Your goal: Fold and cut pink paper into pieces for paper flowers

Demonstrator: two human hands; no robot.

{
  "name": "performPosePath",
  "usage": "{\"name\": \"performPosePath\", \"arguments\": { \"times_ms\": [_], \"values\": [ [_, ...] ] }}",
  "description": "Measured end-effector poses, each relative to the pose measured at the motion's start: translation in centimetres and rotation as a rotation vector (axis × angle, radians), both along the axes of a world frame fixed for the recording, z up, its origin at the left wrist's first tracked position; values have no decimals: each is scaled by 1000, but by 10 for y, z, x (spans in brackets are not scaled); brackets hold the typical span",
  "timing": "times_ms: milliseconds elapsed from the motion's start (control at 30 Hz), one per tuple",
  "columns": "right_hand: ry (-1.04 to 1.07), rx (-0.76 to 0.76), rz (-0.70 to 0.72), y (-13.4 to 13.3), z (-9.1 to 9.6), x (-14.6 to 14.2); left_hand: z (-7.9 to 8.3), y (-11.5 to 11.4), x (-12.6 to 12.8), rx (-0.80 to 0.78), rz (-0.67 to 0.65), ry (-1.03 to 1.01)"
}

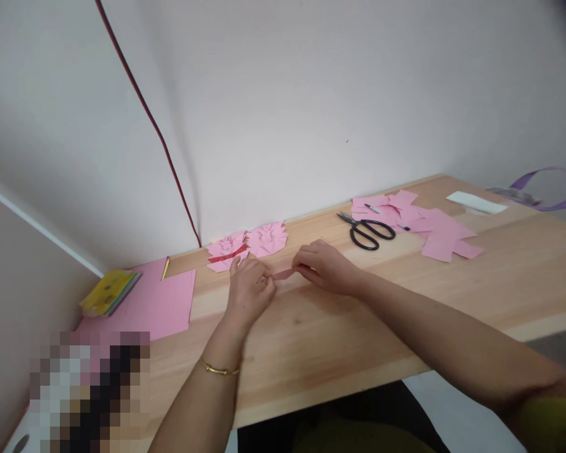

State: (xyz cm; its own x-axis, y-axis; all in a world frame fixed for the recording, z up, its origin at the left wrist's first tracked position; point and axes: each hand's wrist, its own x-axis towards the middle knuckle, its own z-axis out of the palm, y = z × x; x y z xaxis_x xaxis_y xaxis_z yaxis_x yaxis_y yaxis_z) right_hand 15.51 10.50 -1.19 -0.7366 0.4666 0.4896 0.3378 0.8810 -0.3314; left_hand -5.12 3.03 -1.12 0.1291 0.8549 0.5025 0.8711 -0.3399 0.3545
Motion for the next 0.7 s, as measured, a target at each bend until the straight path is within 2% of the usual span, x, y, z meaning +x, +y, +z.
{"name": "performPosePath", "arguments": {
  "times_ms": [133, 267, 333, 433, 500, 600, 700],
  "values": [
    [14, -34, -63, 9, 6, 10, 6, 4, -19, -16, 62, -72],
    [158, -255, -174, 10, 11, 13, 12, 3, -28, -84, 184, -327],
    [223, -365, -179, 6, 12, 10, 12, 1, -22, -173, 140, -488],
    [273, -453, -132, -2, 10, 3, 3, 0, -6, -367, -34, -753],
    [298, -473, -83, -6, 9, 0, -6, 1, 3, -490, -51, -855],
    [346, -533, -22, -9, 7, -3, -16, 2, 8, -491, -12, -980],
    [380, -687, 10, -11, 7, -5, -17, 3, 7, -431, 12, -1051]
  ]
}}
